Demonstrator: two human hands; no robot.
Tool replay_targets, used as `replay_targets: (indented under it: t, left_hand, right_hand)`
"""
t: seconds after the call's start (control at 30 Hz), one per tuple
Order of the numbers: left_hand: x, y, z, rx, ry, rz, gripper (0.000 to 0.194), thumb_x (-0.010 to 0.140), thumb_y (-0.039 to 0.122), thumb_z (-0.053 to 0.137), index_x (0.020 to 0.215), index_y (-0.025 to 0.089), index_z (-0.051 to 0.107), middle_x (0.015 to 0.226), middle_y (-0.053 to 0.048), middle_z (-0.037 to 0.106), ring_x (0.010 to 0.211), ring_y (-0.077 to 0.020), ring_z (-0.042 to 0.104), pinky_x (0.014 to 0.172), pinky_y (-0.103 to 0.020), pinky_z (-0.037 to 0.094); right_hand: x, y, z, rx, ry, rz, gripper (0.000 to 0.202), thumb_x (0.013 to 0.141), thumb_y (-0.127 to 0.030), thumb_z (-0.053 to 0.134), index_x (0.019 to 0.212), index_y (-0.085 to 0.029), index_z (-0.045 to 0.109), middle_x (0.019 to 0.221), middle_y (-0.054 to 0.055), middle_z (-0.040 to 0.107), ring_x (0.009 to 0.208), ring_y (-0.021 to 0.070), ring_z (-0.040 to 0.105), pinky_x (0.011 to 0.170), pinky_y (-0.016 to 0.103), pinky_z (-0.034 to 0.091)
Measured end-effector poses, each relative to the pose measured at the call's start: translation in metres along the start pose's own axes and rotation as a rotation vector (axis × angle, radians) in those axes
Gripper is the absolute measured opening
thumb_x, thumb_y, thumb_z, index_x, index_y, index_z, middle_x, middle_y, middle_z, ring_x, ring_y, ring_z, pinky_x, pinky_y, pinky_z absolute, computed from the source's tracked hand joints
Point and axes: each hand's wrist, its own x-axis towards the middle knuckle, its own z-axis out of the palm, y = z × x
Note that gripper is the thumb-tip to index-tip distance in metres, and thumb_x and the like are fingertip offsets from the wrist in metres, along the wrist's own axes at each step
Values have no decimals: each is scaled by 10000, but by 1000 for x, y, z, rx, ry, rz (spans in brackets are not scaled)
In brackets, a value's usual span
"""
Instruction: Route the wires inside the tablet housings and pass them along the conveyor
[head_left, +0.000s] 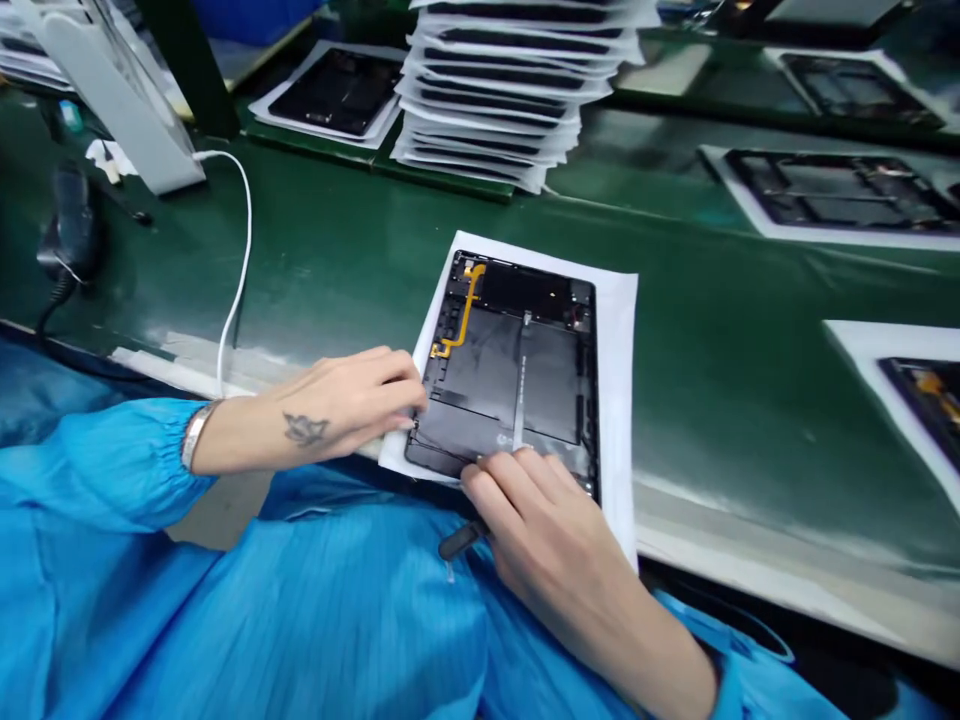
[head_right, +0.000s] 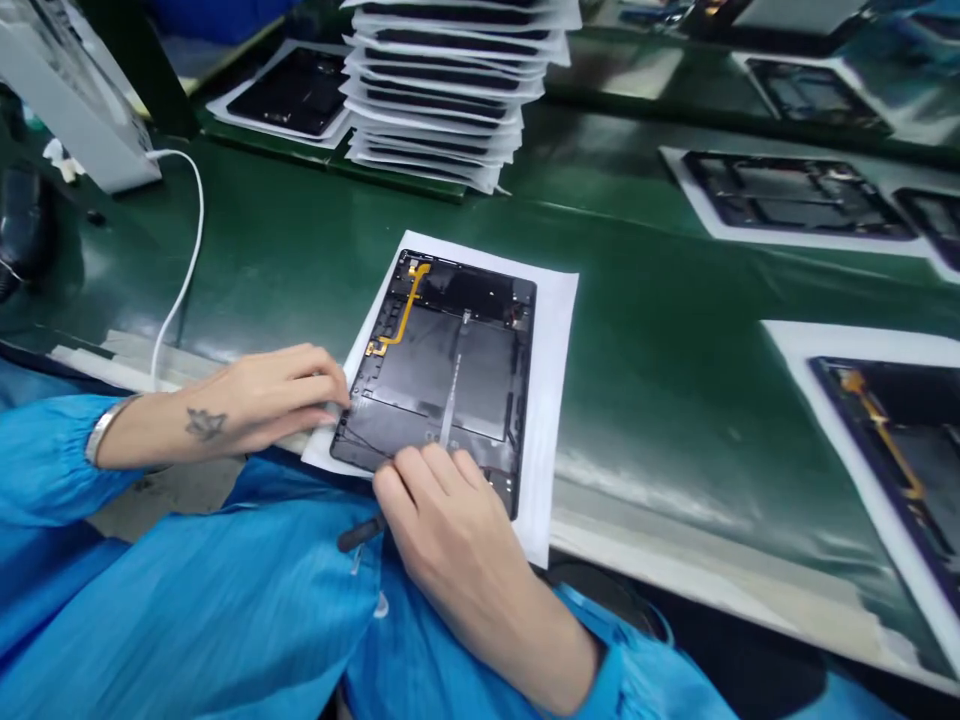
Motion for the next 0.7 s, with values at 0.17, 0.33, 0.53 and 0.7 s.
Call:
replay_targets:
  t: [0.17,0.33,0.53,0.7]
  left_hand:
    - [14,-2,2,-49,-84,78,128,1054,258,436,999,202,538,1028,-54,553,865,-186,525,688,-302,421]
    - [23,1,-1,-21,-170,127,178,939,28,448,991,193,491,1039,-62,530,902,-202,495,728,-302,414]
    - [19,9,10,-6,-47,68,122,1015,134,422,926,207,461,907,-34,532,796,-189,477,695,-315,403]
    - [14,22,11,-336,44,-159,80,1037,191,457,968,220,484,815,36,547,668,-102,518,619,-225,417]
  right_hand:
    - [-1,-1,-4,129,-8,35,245,1029,-119,407,886,-150,603,781,50,583,695,192,414,636,337,336]
    - [-4,1,-23,471,225,219,115,990,-141,548,1081,-189,599,942,69,666,844,193,608,718,331,478]
    - [-3,0,-13,441,468,354,204,949,-71,556,1039,-234,638,889,53,683,805,206,642,693,355,495]
    - [9,-10,13,303,264,301,156,1001,-154,545,1114,-193,645,985,81,703,837,205,577,721,343,469]
